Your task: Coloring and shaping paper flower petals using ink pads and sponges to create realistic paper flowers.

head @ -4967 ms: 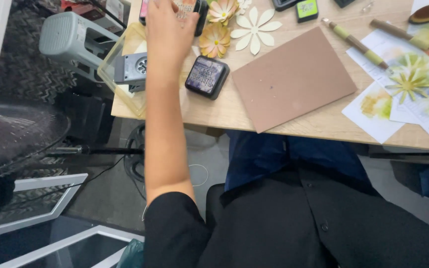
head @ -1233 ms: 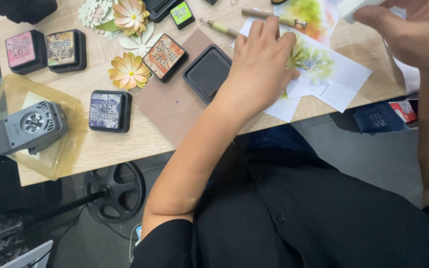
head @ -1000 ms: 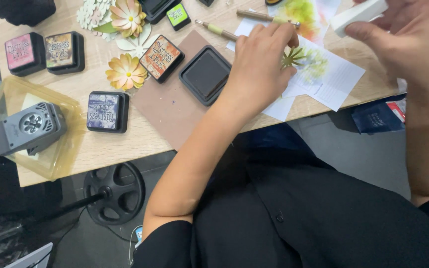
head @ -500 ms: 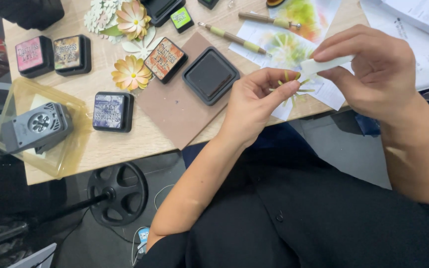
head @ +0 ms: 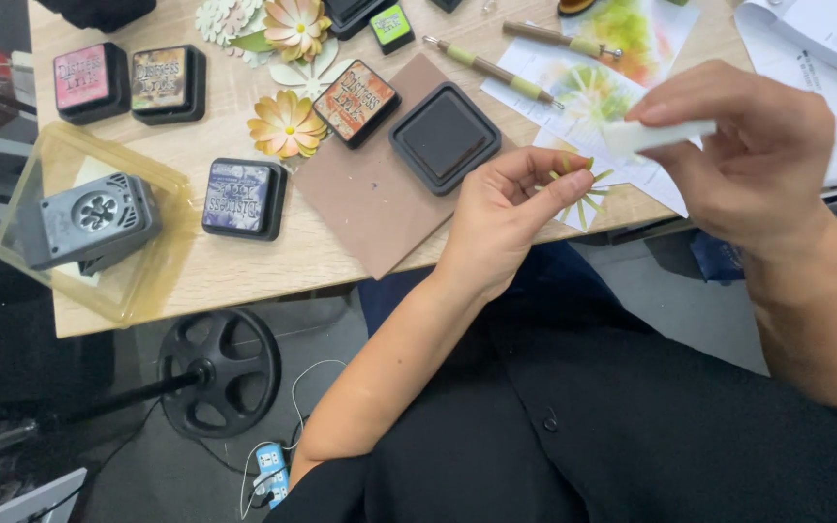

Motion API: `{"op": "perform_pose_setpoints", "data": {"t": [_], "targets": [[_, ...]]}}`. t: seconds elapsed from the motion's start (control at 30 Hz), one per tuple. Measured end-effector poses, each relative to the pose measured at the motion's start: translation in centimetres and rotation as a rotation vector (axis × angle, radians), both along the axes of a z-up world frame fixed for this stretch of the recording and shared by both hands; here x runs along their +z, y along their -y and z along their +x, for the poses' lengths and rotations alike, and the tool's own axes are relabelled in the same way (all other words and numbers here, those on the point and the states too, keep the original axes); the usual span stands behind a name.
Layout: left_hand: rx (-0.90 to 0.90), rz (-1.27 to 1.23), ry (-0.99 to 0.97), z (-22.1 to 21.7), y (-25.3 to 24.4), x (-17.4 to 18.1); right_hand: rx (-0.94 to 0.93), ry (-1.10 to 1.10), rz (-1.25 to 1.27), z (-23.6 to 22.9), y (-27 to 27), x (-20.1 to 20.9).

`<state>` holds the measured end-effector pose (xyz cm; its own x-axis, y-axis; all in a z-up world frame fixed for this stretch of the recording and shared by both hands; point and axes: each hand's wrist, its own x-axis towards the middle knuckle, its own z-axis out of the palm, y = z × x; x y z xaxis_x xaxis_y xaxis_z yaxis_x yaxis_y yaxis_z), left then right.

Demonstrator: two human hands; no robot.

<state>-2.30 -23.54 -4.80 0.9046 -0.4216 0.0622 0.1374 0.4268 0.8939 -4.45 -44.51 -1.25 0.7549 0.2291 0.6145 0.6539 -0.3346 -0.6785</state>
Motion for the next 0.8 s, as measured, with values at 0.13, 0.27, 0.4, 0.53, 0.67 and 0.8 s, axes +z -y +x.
{"op": "perform_pose_setpoints", "data": {"t": [0.13,0.27,0.4,0.53,0.67,0.8], "targets": [[0.010,0.075,-0.059,-1.7,-1.7,0.6,0.069,0.116,-0.326,1.9,-0.1,1.2],[0.063,0.056,-0.091,-3.3,-3.9,0.1,0.049,0.176,-0.318,4.3,-3.8,1.8],[0.176,-0.003,-0.153,-4.0,-4.9,-0.4,0.103,0.315,-0.551,7.7,-6.8,-0.1],[0.179,-0.026,-0.185,-4.1,-5.2,-0.8,0.088,0.310,-0.602,8.0,-7.7,0.7],[0.182,-0.023,-0.176,-3.8,-4.8,-0.9,0.105,0.294,-0.676,7.9,-5.4,0.5],[0.138,-0.056,-0.185,-3.7,-4.2,-0.9,-0.158,0.281,-0.636,4.5,3.2,-1.3]]}}
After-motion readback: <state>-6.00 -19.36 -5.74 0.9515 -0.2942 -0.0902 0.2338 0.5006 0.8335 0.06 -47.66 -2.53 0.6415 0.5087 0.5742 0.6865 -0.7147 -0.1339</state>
